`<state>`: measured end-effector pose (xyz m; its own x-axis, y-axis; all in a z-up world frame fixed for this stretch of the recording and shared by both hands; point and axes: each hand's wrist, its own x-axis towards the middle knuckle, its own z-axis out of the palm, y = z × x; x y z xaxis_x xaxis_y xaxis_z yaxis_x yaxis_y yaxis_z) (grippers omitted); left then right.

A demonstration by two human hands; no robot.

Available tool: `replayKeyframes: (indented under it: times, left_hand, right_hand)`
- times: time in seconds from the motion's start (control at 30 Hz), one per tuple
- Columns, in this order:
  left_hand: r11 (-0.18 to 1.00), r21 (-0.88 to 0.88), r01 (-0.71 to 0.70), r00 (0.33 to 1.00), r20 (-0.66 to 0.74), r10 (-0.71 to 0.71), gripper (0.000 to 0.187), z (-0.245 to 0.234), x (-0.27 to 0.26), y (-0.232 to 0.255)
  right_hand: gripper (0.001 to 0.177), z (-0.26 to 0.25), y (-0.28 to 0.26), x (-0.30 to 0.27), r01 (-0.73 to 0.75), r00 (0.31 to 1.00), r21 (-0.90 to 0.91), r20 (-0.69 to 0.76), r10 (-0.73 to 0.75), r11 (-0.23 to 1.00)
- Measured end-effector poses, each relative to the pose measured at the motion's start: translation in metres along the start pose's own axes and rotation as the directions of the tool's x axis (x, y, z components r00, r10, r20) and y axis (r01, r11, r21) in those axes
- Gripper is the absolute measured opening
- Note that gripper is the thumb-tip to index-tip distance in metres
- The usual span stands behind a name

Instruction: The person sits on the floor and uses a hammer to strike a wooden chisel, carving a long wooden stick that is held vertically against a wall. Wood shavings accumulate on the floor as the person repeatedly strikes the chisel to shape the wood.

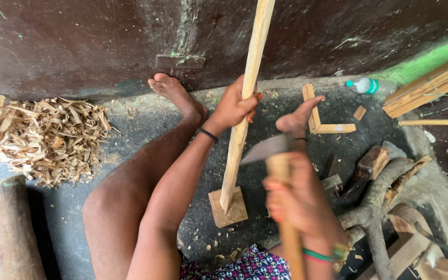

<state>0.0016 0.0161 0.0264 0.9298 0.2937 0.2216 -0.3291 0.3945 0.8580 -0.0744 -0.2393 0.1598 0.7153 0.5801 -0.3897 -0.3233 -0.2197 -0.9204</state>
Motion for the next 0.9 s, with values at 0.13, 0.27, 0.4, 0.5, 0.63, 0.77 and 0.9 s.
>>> replayKeyframes:
  times: [0.13,0.27,0.4,0.5,0.63,0.77,0.9]
  left_hand:
    - [1.0,-0.005,-0.005,1.0,-0.021,0.005,0.038,0.0,0.003,0.001]
    - [0.998,0.058,0.01,1.0,-0.002,-0.01,0.026,0.001,0.004,0.007]
    - [0.997,0.081,-0.002,1.0,-0.016,0.003,0.02,0.0,0.001,0.009]
    - [0.992,0.12,0.029,0.999,-0.03,-0.025,0.017,0.001,0.001,0.011]
    - [0.997,0.081,0.01,1.0,-0.006,-0.01,0.017,0.004,0.004,0.01]
    - [0.993,0.116,-0.001,1.0,-0.005,0.002,0.027,0.004,0.005,0.008]
    - [0.996,0.094,0.006,1.0,-0.022,-0.004,0.039,-0.002,0.009,0.01]
  right_hand:
    - [0.059,0.016,0.054,0.022,-0.109,0.99,0.013,0.088,0.108,0.994]
    - [0.06,0.012,0.023,0.017,-0.073,0.997,-0.056,-0.043,0.071,0.996]
    - [0.062,-0.001,-0.033,-0.01,0.105,0.982,-0.081,-0.152,-0.116,0.991]
    - [0.062,-0.008,-0.05,-0.033,0.368,0.927,0.108,-0.118,-0.356,0.924]
    - [0.062,-0.013,-0.017,-0.026,0.158,0.984,0.028,-0.089,-0.155,0.987]
    - [0.062,0.004,0.055,0.008,-0.054,0.999,0.007,-0.006,0.054,0.999]
    - [0.065,0.008,0.065,0.021,-0.071,0.997,-0.041,0.025,0.072,0.997]
